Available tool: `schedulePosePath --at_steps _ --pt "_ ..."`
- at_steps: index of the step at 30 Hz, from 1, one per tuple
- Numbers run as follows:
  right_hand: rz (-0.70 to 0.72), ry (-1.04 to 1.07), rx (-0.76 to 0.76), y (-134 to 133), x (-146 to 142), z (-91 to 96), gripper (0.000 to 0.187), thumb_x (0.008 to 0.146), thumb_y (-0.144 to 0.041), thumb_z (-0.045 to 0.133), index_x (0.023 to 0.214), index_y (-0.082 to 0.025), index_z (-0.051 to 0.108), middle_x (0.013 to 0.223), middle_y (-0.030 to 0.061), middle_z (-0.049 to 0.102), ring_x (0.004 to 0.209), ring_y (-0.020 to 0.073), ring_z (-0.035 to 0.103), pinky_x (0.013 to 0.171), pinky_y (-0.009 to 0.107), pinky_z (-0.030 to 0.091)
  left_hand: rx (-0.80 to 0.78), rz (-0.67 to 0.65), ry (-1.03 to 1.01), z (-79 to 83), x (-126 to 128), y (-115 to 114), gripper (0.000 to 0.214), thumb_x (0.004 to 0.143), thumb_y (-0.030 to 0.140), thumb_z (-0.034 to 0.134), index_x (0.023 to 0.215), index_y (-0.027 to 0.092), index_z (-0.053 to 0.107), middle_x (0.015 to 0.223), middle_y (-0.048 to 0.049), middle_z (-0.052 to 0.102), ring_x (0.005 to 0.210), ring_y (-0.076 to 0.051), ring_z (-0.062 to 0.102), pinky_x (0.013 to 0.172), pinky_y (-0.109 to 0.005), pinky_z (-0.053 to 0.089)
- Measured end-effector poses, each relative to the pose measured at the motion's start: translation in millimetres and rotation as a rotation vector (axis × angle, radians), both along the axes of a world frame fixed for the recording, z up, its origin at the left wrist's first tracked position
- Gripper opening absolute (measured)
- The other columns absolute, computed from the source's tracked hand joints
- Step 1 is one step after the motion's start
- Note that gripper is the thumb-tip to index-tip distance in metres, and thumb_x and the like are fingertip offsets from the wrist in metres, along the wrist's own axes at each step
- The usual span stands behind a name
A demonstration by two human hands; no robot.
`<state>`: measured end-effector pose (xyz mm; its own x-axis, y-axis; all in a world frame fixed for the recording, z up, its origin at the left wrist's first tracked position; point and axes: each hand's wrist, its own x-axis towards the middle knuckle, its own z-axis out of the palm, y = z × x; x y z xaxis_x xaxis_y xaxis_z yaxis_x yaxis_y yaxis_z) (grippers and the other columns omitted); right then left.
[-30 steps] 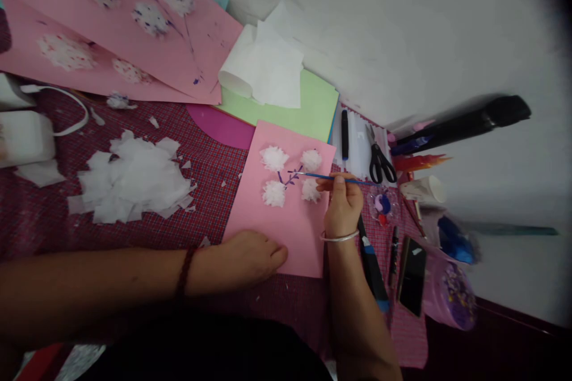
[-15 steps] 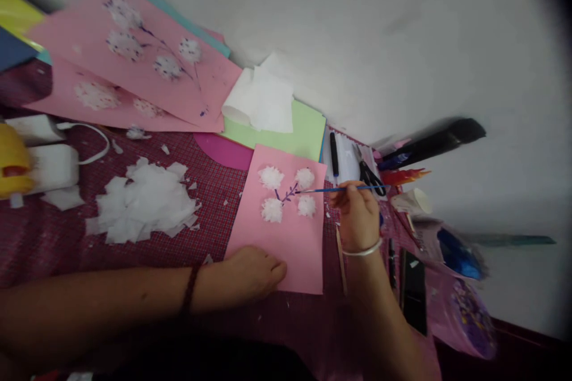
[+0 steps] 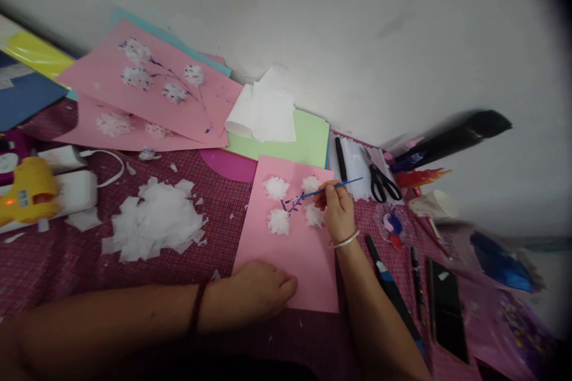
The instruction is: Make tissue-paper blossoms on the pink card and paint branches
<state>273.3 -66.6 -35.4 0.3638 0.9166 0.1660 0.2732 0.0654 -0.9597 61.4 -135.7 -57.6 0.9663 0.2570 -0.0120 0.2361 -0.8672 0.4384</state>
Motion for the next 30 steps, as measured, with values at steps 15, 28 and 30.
schedulePosePath --at_steps 15,28,30 --pt "0.008 -0.032 -0.027 2.8 -2.3 -3.4 0.026 0.090 -0.043 0.044 0.079 -0.021 0.052 0.059 -0.0027 0.059 0.047 0.0109 0.052 0.045 0.024 0.041 -0.011 0.002 -0.035 1.7 -1.0 1.0 0.008 0.089 0.020 0.051 0.095 0.016 0.050 0.082 -0.0031 0.063 0.067 -0.017 0.059 0.057 -0.030 0.039" --pt "-0.007 -0.245 0.004 3.7 0.5 -12.4 0.026 0.094 -0.040 0.039 0.082 -0.021 0.053 0.066 -0.0011 0.058 0.052 0.0120 0.055 0.050 0.027 0.044 -0.016 -0.004 -0.033 3.2 0.0 2.1 0.012 0.085 0.017 0.055 0.096 0.016 0.050 0.081 -0.0039 0.064 0.067 -0.017 0.059 0.057 -0.030 0.040" --pt "-0.015 -0.262 0.013 3.4 0.1 -12.4 0.026 0.094 -0.040 0.039 0.081 -0.021 0.053 0.068 -0.0007 0.058 0.052 0.0122 0.055 0.050 0.027 0.044 -0.020 -0.004 -0.039 3.5 -0.1 2.4 0.011 0.086 0.017 0.054 0.096 0.016 0.051 0.081 -0.0039 0.064 0.067 -0.017 0.059 0.057 -0.030 0.041"
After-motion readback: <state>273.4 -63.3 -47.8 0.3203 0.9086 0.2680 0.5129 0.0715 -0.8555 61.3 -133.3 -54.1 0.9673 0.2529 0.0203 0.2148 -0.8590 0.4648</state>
